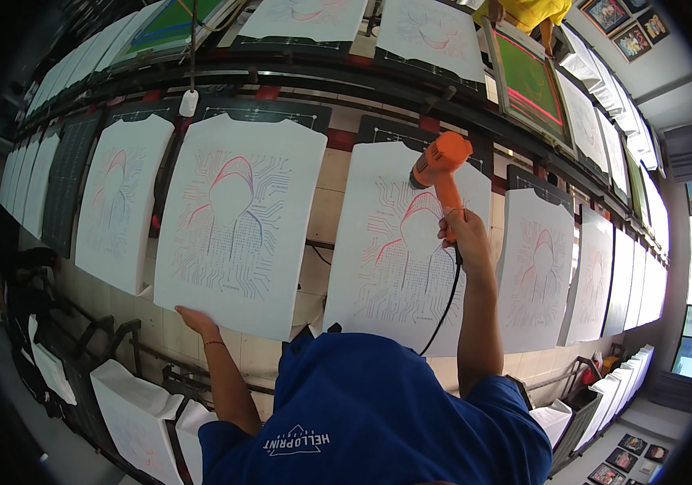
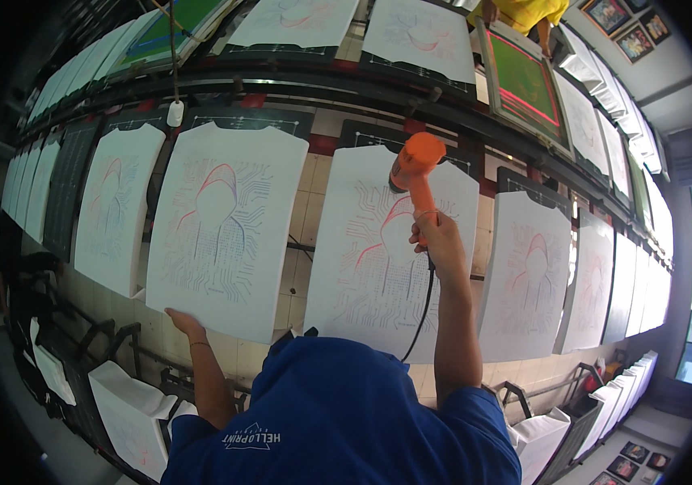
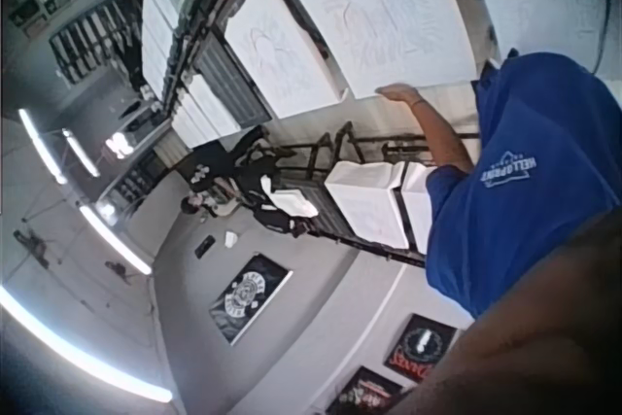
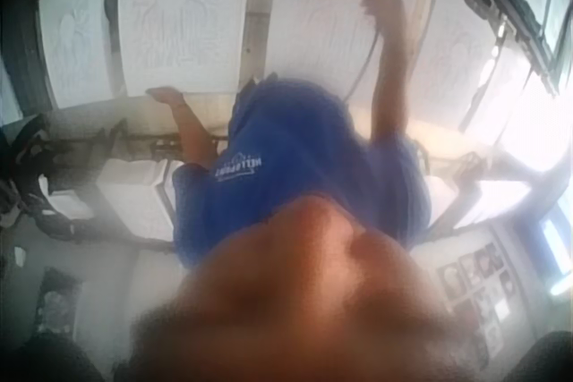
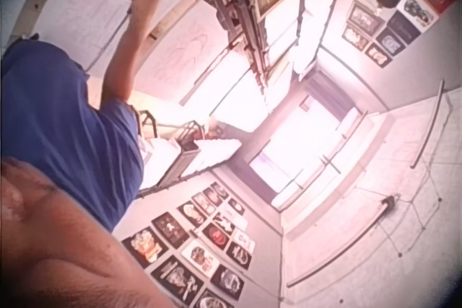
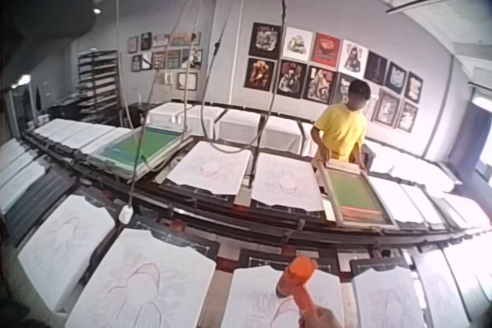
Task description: The person uses an orange heat gun to apply heat to a design on a white t-shirt laid flat on a work surface. They move the heat gun back and forth over the printed area while occasionally touching the shirt with their left hand. The person briefly touches their face or adjusts the camera during the process.
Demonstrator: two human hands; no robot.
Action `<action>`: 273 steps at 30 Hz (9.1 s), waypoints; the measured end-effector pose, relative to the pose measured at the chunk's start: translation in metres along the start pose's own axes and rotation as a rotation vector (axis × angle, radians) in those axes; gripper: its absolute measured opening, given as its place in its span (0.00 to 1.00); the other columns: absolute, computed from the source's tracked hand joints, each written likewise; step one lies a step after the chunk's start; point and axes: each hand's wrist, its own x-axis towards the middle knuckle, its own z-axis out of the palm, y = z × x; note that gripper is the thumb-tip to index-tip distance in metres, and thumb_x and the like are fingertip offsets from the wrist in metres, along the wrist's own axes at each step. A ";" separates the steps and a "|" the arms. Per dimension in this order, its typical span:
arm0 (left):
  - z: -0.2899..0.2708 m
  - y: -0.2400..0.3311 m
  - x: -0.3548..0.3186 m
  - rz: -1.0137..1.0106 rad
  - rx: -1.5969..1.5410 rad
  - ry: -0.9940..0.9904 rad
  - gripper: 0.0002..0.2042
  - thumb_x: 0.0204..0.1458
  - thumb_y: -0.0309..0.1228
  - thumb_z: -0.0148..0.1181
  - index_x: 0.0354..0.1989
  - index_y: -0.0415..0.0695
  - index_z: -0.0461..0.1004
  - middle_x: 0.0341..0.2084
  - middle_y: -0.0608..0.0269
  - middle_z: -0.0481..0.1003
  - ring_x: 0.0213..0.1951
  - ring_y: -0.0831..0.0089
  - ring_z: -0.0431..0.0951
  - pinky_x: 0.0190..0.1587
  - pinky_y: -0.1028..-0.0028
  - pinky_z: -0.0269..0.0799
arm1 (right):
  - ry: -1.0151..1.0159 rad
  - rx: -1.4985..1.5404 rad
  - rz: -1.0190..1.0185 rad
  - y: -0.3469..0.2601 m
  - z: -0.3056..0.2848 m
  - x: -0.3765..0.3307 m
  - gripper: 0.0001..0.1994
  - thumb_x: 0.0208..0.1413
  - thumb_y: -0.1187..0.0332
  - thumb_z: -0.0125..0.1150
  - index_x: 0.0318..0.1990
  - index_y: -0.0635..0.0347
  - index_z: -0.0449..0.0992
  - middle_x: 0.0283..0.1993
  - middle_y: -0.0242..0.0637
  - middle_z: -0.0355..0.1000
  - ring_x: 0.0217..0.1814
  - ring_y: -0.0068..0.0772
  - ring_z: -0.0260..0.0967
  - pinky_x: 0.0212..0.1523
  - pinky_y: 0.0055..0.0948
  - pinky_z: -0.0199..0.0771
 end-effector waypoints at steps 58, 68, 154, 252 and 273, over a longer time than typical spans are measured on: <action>0.002 0.005 -0.004 0.021 -0.040 0.005 0.33 0.70 0.48 0.26 0.67 0.25 0.53 0.67 0.42 0.59 0.65 0.53 0.62 0.68 0.65 0.54 | -0.186 -0.083 -0.022 -0.009 0.043 -0.001 0.15 0.62 0.60 0.57 0.42 0.66 0.72 0.28 0.31 0.70 0.26 0.19 0.68 0.26 0.20 0.70; -0.010 0.008 0.008 0.088 0.243 0.149 0.30 0.69 0.45 0.32 0.62 0.25 0.58 0.61 0.38 0.63 0.61 0.49 0.65 0.66 0.60 0.57 | -0.067 -0.073 -0.020 -0.007 0.041 0.002 0.15 0.62 0.58 0.58 0.40 0.65 0.72 0.29 0.31 0.70 0.27 0.19 0.69 0.26 0.20 0.70; -0.016 0.019 -0.079 0.522 0.742 0.136 0.27 0.57 0.33 0.53 0.61 0.28 0.57 0.59 0.35 0.58 0.60 0.42 0.60 0.62 0.50 0.58 | -0.193 -0.061 0.086 0.030 0.014 -0.119 0.16 0.61 0.57 0.58 0.39 0.66 0.71 0.30 0.33 0.70 0.28 0.22 0.70 0.28 0.23 0.71; 0.050 0.037 -0.044 -0.101 0.798 0.442 0.27 0.66 0.45 0.34 0.56 0.27 0.57 0.51 0.38 0.67 0.50 0.43 0.76 0.50 0.50 0.76 | -0.048 0.058 0.190 0.065 0.008 -0.207 0.17 0.62 0.57 0.58 0.41 0.66 0.70 0.30 0.33 0.70 0.27 0.22 0.70 0.25 0.21 0.69; 0.047 0.030 -0.037 -0.077 0.818 0.447 0.27 0.66 0.45 0.35 0.56 0.28 0.57 0.51 0.39 0.67 0.50 0.42 0.76 0.50 0.50 0.75 | -0.312 -0.083 0.217 0.043 0.053 -0.203 0.15 0.61 0.61 0.57 0.41 0.67 0.71 0.29 0.33 0.70 0.27 0.22 0.71 0.27 0.22 0.71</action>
